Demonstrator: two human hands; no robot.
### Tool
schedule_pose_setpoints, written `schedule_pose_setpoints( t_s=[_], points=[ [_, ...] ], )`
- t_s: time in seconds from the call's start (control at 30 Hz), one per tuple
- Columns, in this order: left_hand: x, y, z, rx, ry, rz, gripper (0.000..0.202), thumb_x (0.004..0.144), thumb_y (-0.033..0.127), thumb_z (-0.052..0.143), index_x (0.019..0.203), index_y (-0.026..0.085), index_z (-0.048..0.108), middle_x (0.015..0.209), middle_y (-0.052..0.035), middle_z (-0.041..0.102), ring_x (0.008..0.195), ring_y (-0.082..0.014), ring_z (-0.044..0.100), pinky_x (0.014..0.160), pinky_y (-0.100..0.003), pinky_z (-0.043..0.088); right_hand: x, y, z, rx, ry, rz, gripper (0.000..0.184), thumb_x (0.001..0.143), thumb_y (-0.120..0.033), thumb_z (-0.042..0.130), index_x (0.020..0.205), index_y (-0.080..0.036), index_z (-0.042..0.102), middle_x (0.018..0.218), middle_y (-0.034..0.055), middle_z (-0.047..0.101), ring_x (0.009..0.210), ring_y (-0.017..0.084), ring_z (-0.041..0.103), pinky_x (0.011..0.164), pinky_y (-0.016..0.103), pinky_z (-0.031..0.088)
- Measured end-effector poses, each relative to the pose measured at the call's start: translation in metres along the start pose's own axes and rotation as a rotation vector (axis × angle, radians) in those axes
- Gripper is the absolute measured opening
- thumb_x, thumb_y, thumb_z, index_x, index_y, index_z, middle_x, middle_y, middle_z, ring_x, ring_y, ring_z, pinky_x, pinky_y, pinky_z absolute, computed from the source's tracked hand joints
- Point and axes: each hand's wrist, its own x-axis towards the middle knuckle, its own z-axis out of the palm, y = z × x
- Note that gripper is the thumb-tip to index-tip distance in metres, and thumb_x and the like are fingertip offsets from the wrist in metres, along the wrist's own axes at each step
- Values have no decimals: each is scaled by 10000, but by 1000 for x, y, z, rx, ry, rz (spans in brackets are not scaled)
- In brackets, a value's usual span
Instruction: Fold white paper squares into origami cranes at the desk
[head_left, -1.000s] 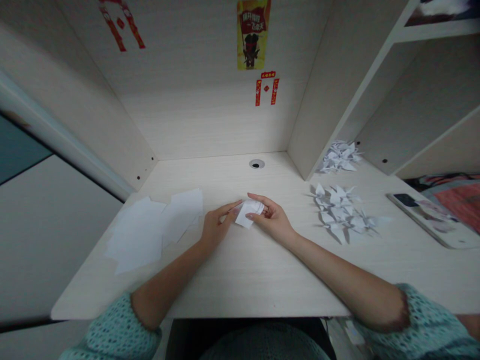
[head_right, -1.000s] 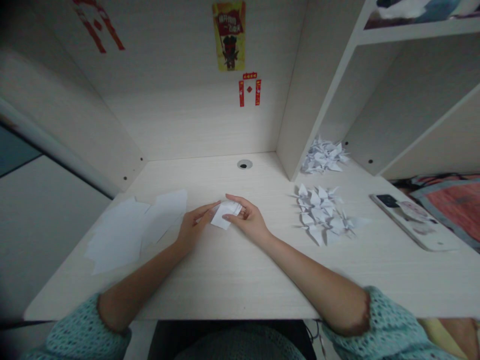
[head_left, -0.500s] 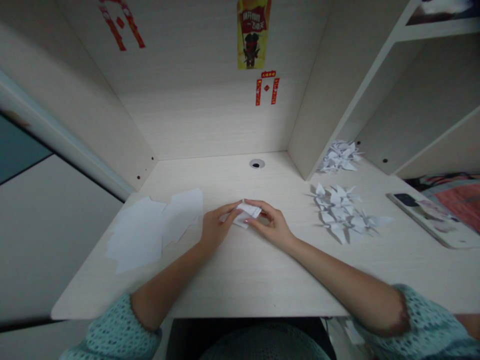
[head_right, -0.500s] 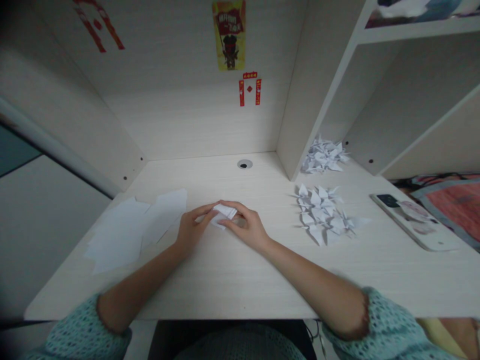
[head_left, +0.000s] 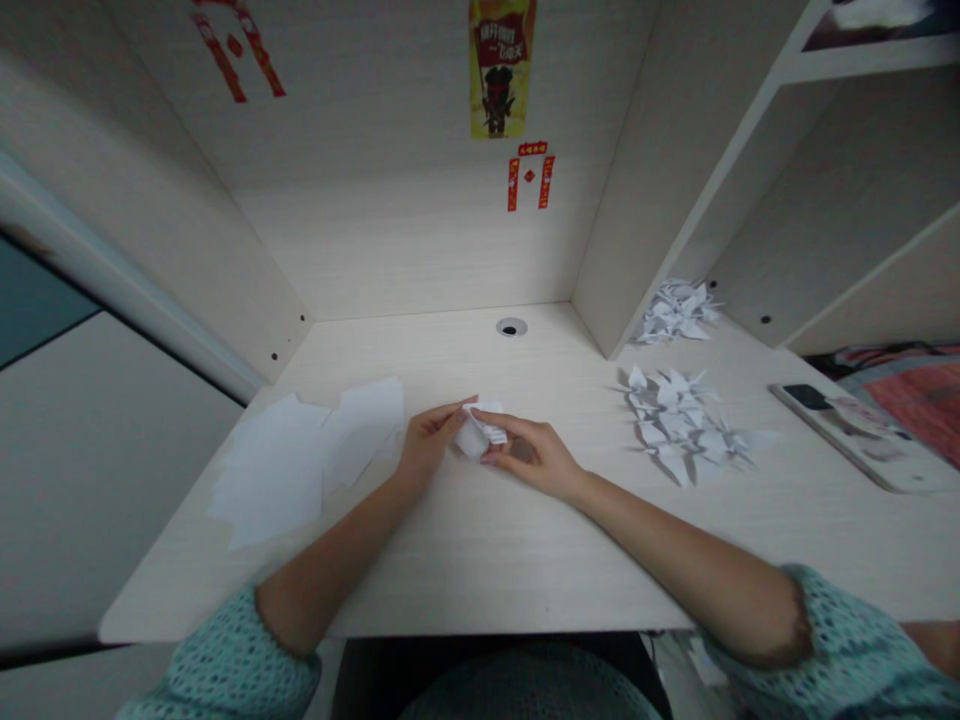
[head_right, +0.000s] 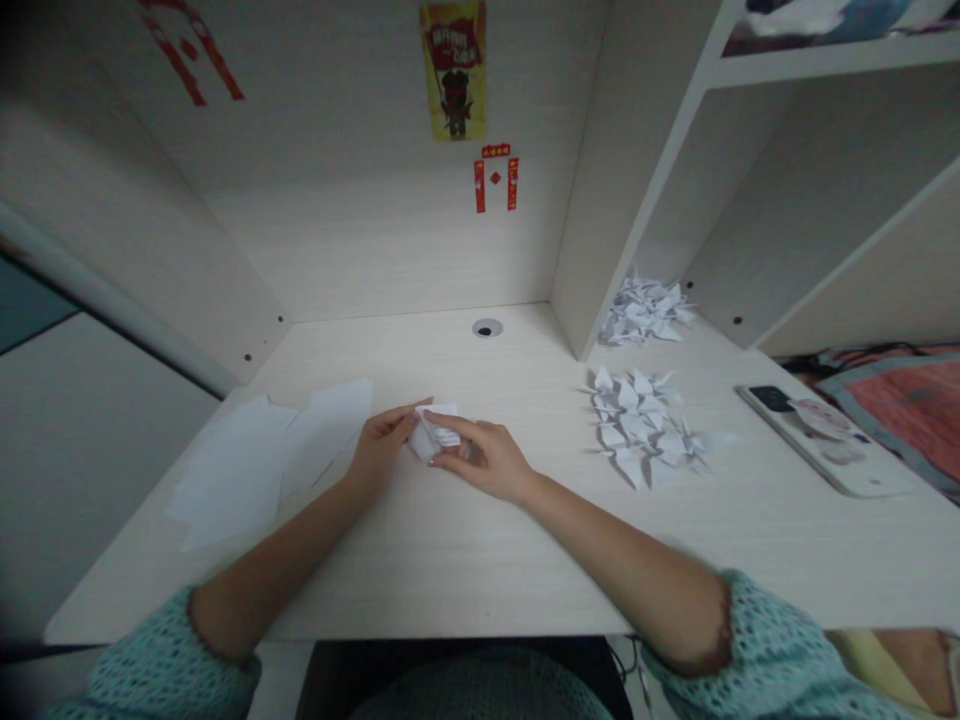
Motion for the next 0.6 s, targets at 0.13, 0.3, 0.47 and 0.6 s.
schedule_pose_setpoints(
  t_s=[0.13,0.3,0.47,0.6],
  points=[
    [2,-7,-2,-67,13,-48,393,722,393,672,1036,159,703,875,-60,735,755,-167,637,684,-261,483,-1,3,1,-66,-16,-12,526,808,-415,610,1296,-249,505,770,13,699,619,128,595,656,248,465],
    [3,-10,-3,-75,-9,-40,339,715,376,680,979,169,723,883,-56,730,801,-178,632,738,-284,488,0,1,-1,-241,61,-64,544,802,-462,603,1287,-230,520,601,-19,616,598,136,557,717,278,434],
    [3,-7,-1,-57,-9,-63,322,703,380,686,943,171,735,936,-66,730,828,-191,632,742,-284,482,0,0,-1,-316,-36,-100,645,799,-503,591,1359,-226,430,497,-60,541,523,122,516,728,273,418],
    [3,-8,-2,-29,-27,-82,306,694,361,694,925,167,741,912,-69,733,807,-190,630,715,-276,472,0,0,-1,-326,-99,-71,645,802,-516,578,1360,-226,431,509,-47,549,511,119,504,628,240,393]
  ],
)
